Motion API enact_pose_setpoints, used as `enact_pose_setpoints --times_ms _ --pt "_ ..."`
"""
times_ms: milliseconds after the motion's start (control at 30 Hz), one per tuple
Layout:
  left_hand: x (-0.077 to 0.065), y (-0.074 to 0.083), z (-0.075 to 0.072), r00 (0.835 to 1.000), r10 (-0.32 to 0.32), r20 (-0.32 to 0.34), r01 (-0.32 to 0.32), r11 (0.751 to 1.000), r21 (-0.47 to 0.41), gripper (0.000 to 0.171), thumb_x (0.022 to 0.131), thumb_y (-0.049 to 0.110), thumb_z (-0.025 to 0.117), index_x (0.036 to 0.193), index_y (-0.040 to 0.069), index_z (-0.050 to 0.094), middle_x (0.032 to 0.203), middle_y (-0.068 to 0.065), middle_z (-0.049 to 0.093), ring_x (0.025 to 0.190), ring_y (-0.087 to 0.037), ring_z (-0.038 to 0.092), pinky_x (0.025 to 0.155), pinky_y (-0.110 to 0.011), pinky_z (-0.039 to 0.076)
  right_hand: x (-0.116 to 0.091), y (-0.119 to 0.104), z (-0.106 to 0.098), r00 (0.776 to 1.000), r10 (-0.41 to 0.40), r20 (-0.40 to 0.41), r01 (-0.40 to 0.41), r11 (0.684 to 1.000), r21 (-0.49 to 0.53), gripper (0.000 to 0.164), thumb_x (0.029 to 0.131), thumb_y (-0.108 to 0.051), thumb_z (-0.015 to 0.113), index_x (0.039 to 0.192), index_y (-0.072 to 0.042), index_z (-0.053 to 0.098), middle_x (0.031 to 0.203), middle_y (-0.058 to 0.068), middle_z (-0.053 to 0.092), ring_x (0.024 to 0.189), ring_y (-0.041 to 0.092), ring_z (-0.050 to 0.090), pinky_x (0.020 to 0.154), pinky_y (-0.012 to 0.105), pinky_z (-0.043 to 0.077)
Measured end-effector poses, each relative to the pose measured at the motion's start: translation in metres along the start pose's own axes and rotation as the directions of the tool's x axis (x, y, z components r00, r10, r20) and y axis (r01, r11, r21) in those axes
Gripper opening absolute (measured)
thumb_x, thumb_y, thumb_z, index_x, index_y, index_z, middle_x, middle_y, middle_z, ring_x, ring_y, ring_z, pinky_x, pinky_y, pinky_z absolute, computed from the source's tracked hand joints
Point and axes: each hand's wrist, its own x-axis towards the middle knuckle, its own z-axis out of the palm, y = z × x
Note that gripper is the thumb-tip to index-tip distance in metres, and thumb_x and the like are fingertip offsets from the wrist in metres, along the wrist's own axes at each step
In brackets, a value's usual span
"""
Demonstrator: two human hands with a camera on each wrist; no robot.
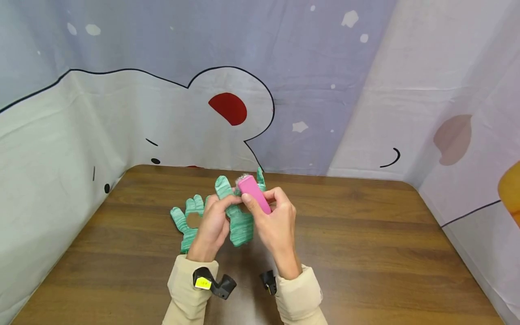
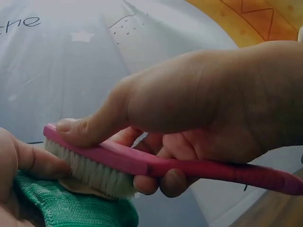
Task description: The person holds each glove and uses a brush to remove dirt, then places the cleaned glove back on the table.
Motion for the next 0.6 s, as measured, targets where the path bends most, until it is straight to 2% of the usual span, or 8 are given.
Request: enact_pose_setpoints --times_ms 133,200,267,300,400,467,533,600 --pt "0.024 -0.064 -0.042 0.994 0.080 0.071 -0.083 0.996 0.042 0.020 0.081 0.010 0.049 0.093 -0.004 0.056 0.092 -0.016 0.054 0.082 -0.026 0.051 0.066 -0.037 0.044 -0.001 -0.007 0.001 0.999 -0.041 -0.036 0.039 0.997 -0.059 0.027 0.070 -0.022 0.067 0.079 -0.001 0.052 0.062 0.009 0.055 0.042 0.015 0.049 0.035 0.026 0.037" --pt "0.040 -0.104 -0.068 0.994 0.081 0.076 -0.086 0.994 0.070 0.023 0.081 0.014 0.051 0.094 -0.003 0.057 0.093 -0.018 0.053 0.082 -0.030 0.051 0.062 -0.040 0.044 0.000 -0.007 0.001 0.998 -0.052 -0.036 0.049 0.997 -0.064 0.027 0.071 -0.020 0.067 0.079 0.000 0.051 0.063 0.010 0.055 0.044 0.015 0.050 0.035 0.025 0.038" --pt "0.045 -0.116 -0.076 0.992 0.097 0.077 -0.104 0.990 0.094 0.022 0.081 0.016 0.051 0.091 -0.003 0.058 0.090 -0.019 0.054 0.081 -0.030 0.050 0.062 -0.041 0.043 0.002 -0.004 0.000 0.998 -0.052 -0.032 0.050 0.997 -0.054 0.027 0.071 -0.020 0.067 0.079 0.000 0.051 0.065 0.010 0.055 0.044 0.016 0.051 0.035 0.025 0.038" --pt "0.046 -0.119 -0.078 0.992 0.104 0.076 -0.112 0.987 0.113 0.021 0.081 0.016 0.051 0.088 -0.002 0.058 0.087 -0.018 0.054 0.079 -0.029 0.050 0.061 -0.040 0.043 0.003 -0.002 0.000 0.998 -0.052 -0.027 0.051 0.997 -0.054 0.028 0.071 -0.022 0.067 0.079 0.000 0.051 0.065 0.010 0.055 0.044 0.016 0.051 0.035 0.025 0.037" --pt "0.039 -0.104 -0.067 0.991 0.106 0.084 -0.120 0.977 0.177 0.020 0.083 0.013 0.048 0.087 -0.003 0.059 0.084 -0.016 0.055 0.077 -0.027 0.049 0.062 -0.039 0.042 0.005 0.010 -0.001 0.999 -0.042 -0.012 0.042 0.997 -0.059 0.030 0.071 -0.027 0.066 0.078 -0.003 0.051 0.067 0.008 0.054 0.042 0.015 0.050 0.034 0.025 0.037" --pt "0.034 -0.092 -0.059 0.988 0.116 0.102 -0.134 0.972 0.195 0.019 0.083 0.011 0.047 0.087 -0.003 0.059 0.084 -0.015 0.055 0.077 -0.026 0.050 0.064 -0.038 0.043 0.007 0.020 -0.001 0.999 -0.045 -0.014 0.044 0.997 -0.064 0.031 0.070 -0.031 0.066 0.078 -0.005 0.051 0.067 0.007 0.054 0.040 0.015 0.050 0.034 0.026 0.038" --pt "0.026 -0.072 -0.047 0.990 0.104 0.098 -0.123 0.969 0.216 0.018 0.084 0.009 0.046 0.086 -0.003 0.058 0.082 -0.014 0.055 0.074 -0.024 0.050 0.062 -0.037 0.043 0.008 0.029 0.000 0.998 -0.057 -0.032 0.055 0.997 -0.054 0.030 0.070 -0.033 0.065 0.078 -0.008 0.051 0.068 0.006 0.053 0.040 0.017 0.051 0.035 0.027 0.040" --pt "0.024 -0.071 -0.046 0.986 0.123 0.114 -0.145 0.967 0.210 0.017 0.083 0.013 0.048 0.082 0.000 0.058 0.076 -0.011 0.054 0.069 -0.022 0.050 0.057 -0.034 0.043 0.011 0.045 0.002 0.995 -0.087 -0.046 0.088 0.996 0.020 0.026 0.071 -0.029 0.066 0.080 -0.009 0.051 0.070 0.007 0.053 0.039 0.017 0.050 0.034 0.026 0.039"
